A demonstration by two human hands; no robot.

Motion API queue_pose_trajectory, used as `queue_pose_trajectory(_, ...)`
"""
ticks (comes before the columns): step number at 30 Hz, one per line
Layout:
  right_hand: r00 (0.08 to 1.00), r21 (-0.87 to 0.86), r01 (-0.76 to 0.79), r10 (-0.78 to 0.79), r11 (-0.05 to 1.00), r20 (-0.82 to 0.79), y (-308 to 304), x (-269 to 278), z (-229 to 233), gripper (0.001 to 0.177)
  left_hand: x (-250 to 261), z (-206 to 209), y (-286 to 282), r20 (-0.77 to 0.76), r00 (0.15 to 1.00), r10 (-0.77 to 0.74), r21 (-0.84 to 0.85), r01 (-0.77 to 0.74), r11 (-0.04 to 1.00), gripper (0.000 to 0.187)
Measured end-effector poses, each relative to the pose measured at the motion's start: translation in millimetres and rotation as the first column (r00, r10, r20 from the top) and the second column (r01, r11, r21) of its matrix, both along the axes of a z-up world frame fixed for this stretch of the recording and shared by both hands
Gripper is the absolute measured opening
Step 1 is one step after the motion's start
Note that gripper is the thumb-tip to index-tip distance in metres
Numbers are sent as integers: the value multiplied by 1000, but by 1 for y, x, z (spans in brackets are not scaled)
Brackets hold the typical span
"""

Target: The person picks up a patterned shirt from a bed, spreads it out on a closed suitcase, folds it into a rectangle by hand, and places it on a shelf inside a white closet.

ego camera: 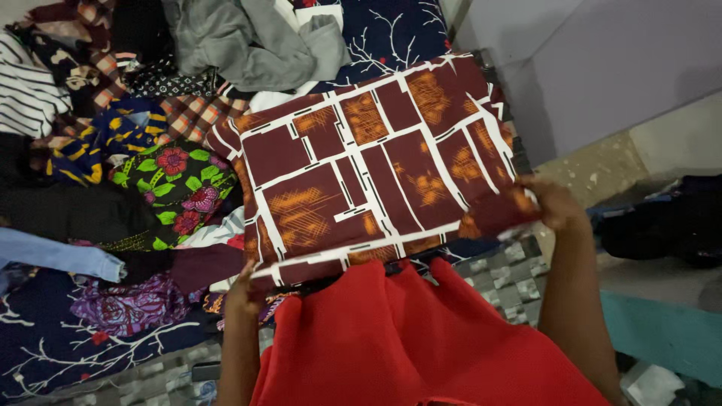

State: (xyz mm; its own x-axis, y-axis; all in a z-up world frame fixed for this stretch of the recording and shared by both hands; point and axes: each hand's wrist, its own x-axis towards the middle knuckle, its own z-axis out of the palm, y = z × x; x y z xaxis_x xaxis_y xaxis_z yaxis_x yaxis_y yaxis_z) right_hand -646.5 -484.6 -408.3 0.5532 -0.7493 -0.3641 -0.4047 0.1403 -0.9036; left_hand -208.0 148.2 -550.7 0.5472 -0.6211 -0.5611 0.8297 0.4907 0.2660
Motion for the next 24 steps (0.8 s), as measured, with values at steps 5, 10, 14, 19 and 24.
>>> queue_pose_trajectory(5, 842, 499, 9, -276, 867, 464, -27, 76, 17, 35, 32, -3, -30, -56, 984, 168, -34, -170, 985, 32)
queue_pose_trajectory(10, 637, 413, -178, -215, 893, 740, -3, 144, 30, 44, 35, -6, -60, 127, 893, 432, 17, -437, 899, 40)
queue_pose_trajectory(14, 709, 458, -7, -318, 889, 629, 43, 155, 48, 51, 22, 8, -69, 165, 888, 429, 200, -457, 867, 45)
queue_pose_trajectory(19, 846, 411, -12, -209, 912, 490, 94, 129, 50, 55, 2, 16, -65, 346, 895, 280, 210, -365, 907, 42)
queue_pose_trajectory(24, 942, 413, 240, -313, 878, 118, 142, 99, 55, 42, -6, 4, -67, 434, 880, 191, 221, -309, 925, 38)
